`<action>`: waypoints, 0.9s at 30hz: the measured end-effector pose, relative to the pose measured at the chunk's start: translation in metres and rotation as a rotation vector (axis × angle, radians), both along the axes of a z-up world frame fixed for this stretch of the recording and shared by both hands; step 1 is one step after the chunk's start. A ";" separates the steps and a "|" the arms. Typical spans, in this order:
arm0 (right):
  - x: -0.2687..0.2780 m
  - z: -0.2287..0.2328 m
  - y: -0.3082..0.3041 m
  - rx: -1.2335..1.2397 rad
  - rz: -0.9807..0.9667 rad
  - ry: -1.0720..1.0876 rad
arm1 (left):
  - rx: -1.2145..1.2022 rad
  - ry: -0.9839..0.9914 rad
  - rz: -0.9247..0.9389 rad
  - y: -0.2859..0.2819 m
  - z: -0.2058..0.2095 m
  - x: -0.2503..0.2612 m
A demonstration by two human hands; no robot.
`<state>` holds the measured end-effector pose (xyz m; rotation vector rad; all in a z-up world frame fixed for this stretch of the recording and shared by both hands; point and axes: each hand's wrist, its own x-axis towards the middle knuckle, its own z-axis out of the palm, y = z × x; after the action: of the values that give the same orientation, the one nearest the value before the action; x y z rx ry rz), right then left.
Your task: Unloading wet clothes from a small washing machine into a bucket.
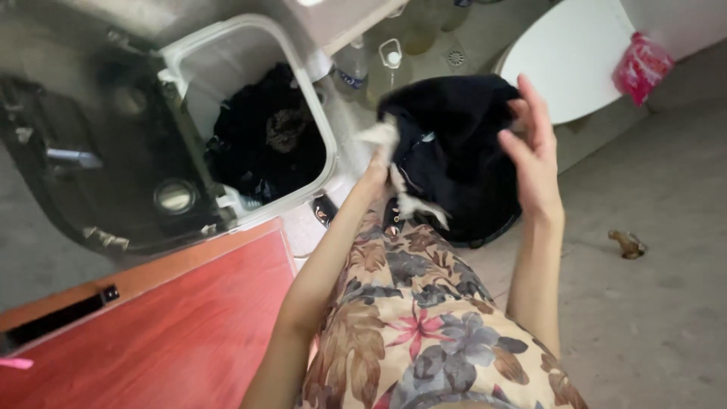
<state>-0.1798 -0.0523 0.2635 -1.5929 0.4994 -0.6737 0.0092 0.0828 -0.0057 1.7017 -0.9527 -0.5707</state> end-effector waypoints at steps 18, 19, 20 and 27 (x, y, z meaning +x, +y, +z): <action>-0.209 -0.181 -0.025 -0.413 -0.364 1.165 | 0.043 0.530 -0.183 -0.071 -0.130 0.002; -0.205 -0.187 -0.025 -0.426 -0.341 1.155 | 0.038 0.527 -0.156 -0.049 -0.086 0.011; -0.199 -0.193 -0.024 -0.380 -0.320 1.080 | 0.121 0.632 -0.074 -0.025 -0.042 0.020; -0.017 -0.208 0.025 -0.557 0.136 0.669 | -0.150 0.537 0.680 0.128 -0.042 0.101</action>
<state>-0.1972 -0.0270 0.0552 -2.3707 0.7165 -0.1536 0.1104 0.2110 -0.0474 1.4971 -0.0145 -0.4404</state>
